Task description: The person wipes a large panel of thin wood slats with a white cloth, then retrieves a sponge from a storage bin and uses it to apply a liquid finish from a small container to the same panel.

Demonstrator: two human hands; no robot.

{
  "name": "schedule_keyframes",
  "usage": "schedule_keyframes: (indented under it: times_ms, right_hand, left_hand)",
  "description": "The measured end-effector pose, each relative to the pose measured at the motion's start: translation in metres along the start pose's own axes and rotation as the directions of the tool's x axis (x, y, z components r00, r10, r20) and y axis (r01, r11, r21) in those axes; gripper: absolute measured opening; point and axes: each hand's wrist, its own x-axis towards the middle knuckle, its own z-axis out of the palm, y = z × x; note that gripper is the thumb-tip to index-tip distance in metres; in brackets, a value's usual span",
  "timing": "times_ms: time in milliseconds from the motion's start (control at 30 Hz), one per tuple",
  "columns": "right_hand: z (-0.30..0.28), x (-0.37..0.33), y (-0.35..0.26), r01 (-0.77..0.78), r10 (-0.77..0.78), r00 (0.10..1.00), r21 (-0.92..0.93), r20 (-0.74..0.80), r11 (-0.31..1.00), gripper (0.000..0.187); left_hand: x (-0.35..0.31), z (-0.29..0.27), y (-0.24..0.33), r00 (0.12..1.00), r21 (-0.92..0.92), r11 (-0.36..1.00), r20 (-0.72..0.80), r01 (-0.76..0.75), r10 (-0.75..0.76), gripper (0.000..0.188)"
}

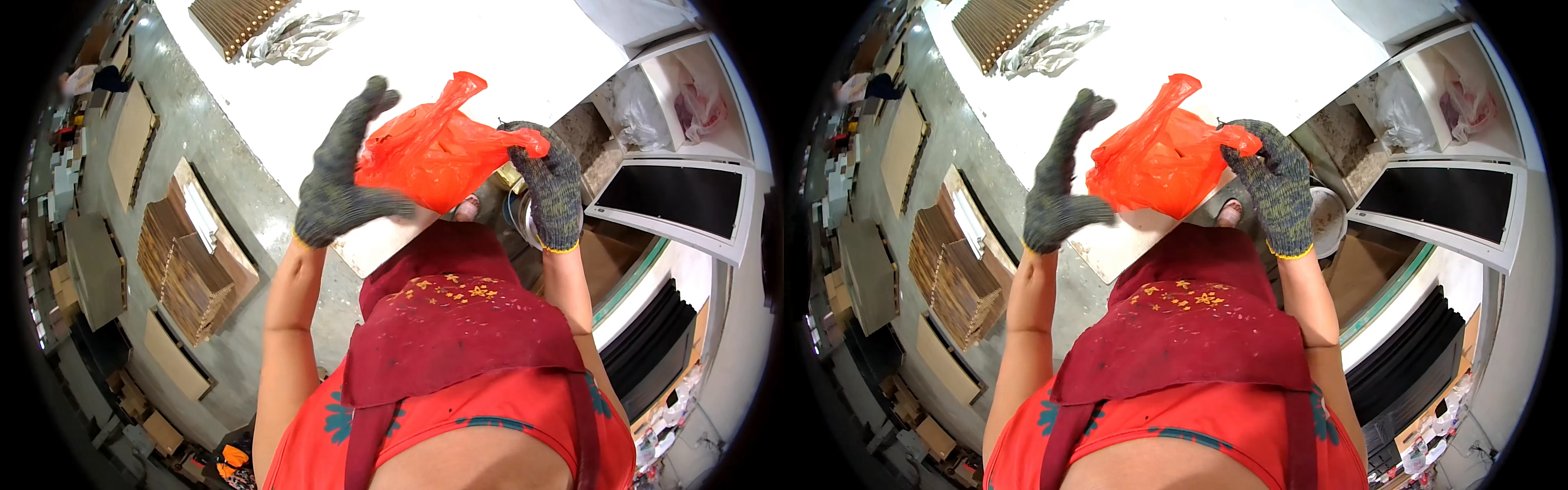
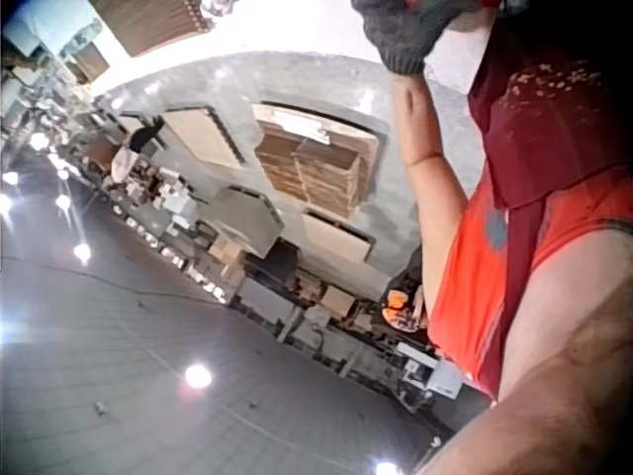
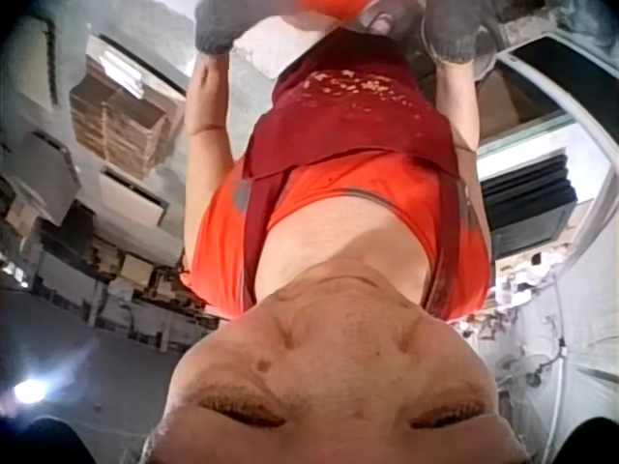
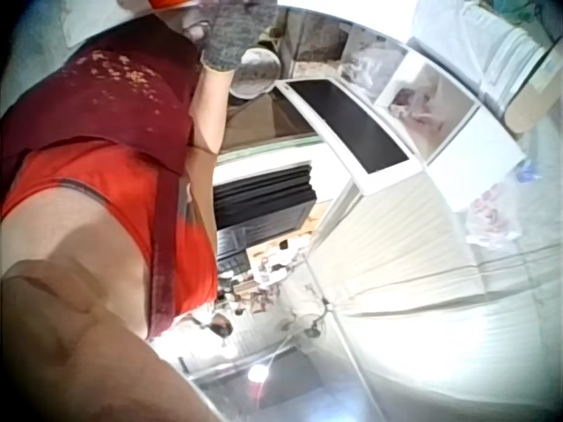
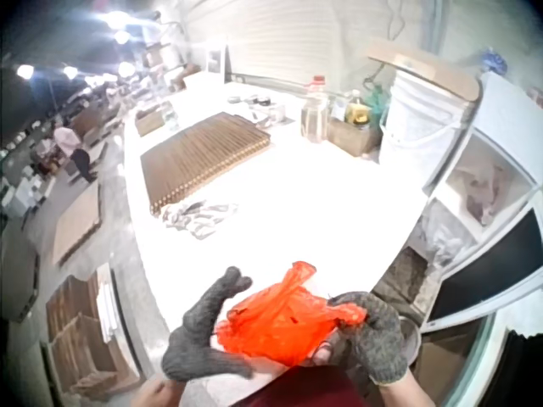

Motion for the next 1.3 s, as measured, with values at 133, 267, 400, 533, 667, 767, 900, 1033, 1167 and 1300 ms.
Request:
schedule_keyframes:
  times_ms: [133,267,400,533,667,767,900,1033,1167,1300]
  right_hand:
    - [0.007,-0.002,-0.008,-0.034,0.034,0.999,-0.001,-0.042,0.999,0.02]
    - [-0.007,0.004,0.002,-0.088,0.102,0.983,0.099,-0.149,0.991,0.021]
    - [-0.004,0.005,0.002,-0.063,0.07,0.981,0.045,-0.182,0.997,0.019]
    - [0.005,-0.004,-0.025,0.198,-0.24,0.953,-0.22,-0.183,0.955,0.049]
    - [0.007,-0.029,-0.04,0.628,-0.699,0.715,-0.449,0.01,0.636,0.052]
    - [0.037,-0.021,-0.04,0.706,-0.499,0.708,-0.534,0.5,0.465,0.049]
    - [0.072,0.0,0.01,0.694,-0.248,0.693,-0.535,0.677,0.482,0.046]
    - [0.071,0.016,0.057,0.572,-0.229,0.769,-0.484,0.597,0.662,0.035]
    - [0.068,0.02,0.065,0.558,-0.185,0.779,-0.529,0.599,0.64,0.036]
    - [0.056,0.009,0.005,0.284,-0.135,0.892,-0.302,0.431,0.91,0.052]
  left_hand:
    - [0.022,0.014,-0.005,0.948,0.221,0.942,0.135,0.254,-0.287,0.078]
    - [0.001,0.012,0.015,0.939,-0.466,0.844,-0.073,0.265,-0.336,0.033]
    - [-0.015,0.005,0.006,0.964,-0.547,0.809,-0.253,-0.213,0.083,0.013]
    - [-0.031,-0.007,-0.006,0.981,-0.507,0.84,-0.105,-0.195,0.164,0.011]
    - [-0.038,-0.014,-0.008,0.981,-0.36,0.912,-0.054,-0.194,0.188,0.011]
    - [-0.029,-0.016,-0.008,0.966,-0.34,0.906,-0.032,-0.251,0.256,0.01]
    - [-0.036,-0.023,-0.015,0.959,-0.334,0.9,-0.064,-0.28,0.275,0.011]
    - [-0.038,-0.025,-0.01,0.977,-0.337,0.918,-0.121,-0.208,0.177,0.014]
    - [-0.043,-0.024,-0.01,0.974,-0.336,0.92,-0.169,-0.201,0.151,0.012]
    - [-0.052,-0.024,-0.017,0.963,-0.366,0.914,-0.257,-0.177,0.083,0.008]
